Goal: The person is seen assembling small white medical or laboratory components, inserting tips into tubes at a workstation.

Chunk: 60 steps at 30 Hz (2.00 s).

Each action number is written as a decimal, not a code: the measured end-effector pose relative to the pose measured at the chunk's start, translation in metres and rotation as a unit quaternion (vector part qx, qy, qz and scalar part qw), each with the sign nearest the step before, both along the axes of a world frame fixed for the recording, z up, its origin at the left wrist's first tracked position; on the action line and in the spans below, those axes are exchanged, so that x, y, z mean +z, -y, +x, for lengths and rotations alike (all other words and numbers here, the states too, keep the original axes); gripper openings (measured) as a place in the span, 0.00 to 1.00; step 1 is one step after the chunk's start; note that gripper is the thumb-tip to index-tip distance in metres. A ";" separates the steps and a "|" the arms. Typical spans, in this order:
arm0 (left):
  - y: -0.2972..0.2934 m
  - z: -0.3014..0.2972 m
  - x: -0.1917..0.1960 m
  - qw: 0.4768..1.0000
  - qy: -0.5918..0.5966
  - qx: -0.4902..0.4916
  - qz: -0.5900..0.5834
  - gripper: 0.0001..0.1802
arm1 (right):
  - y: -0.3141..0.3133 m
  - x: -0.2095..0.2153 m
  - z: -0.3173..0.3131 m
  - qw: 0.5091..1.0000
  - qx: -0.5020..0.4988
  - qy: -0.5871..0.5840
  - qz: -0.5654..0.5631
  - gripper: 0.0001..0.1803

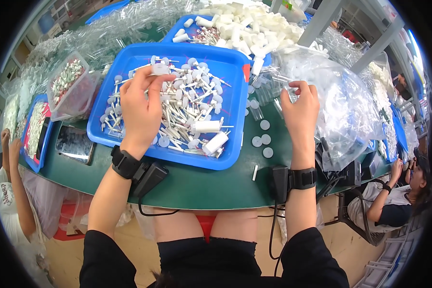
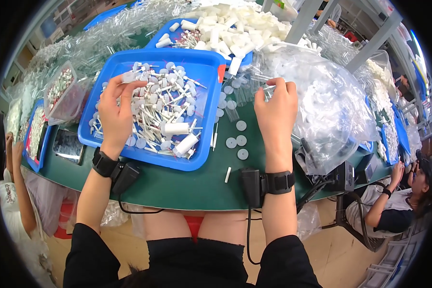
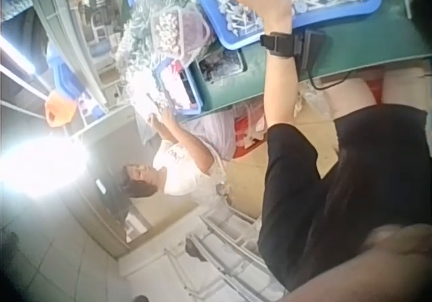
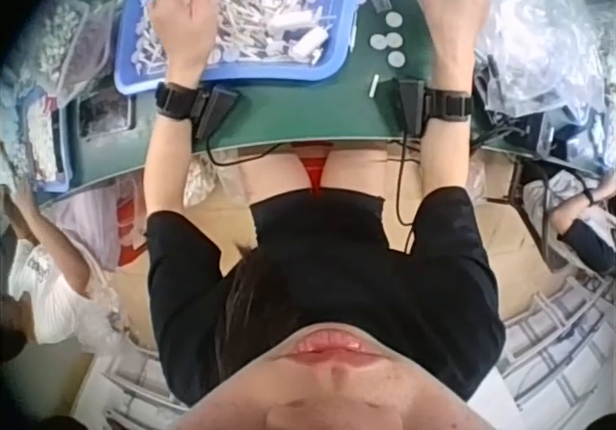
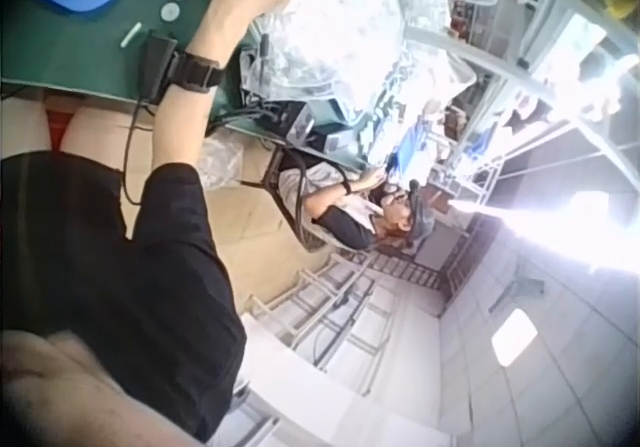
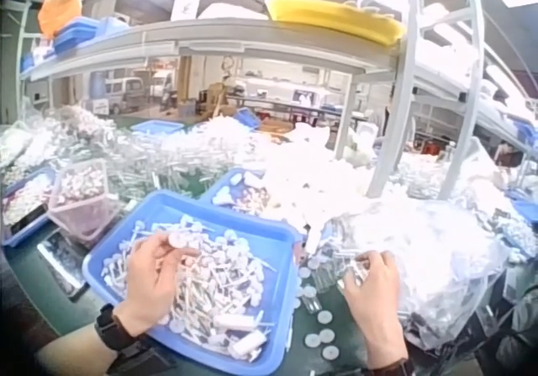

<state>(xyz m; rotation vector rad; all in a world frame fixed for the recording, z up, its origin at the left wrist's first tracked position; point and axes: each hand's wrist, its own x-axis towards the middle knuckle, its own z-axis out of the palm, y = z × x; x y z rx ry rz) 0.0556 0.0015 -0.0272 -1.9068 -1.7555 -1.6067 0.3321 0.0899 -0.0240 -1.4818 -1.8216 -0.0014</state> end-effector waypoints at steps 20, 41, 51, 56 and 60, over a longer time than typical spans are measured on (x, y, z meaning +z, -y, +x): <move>0.006 0.010 0.001 0.864 0.436 -0.234 -0.092 0.16 | -0.050 -0.016 -0.050 0.983 -0.003 0.149 0.110 0.15; 0.013 0.010 0.003 0.732 0.523 -0.404 -0.164 0.17 | 0.033 0.020 -0.042 0.887 0.392 -0.202 -0.138 0.10; 0.012 0.016 0.000 0.849 0.379 -0.351 -0.112 0.14 | 0.036 0.012 -0.044 0.819 0.450 -0.314 -0.170 0.13; 0.012 0.018 0.000 0.853 0.377 -0.348 -0.096 0.12 | 0.038 0.014 -0.045 0.823 0.448 -0.323 -0.132 0.14; 0.016 0.017 0.000 0.892 0.299 -0.331 -0.073 0.11 | 0.045 0.026 -0.038 0.859 0.407 -0.244 -0.192 0.12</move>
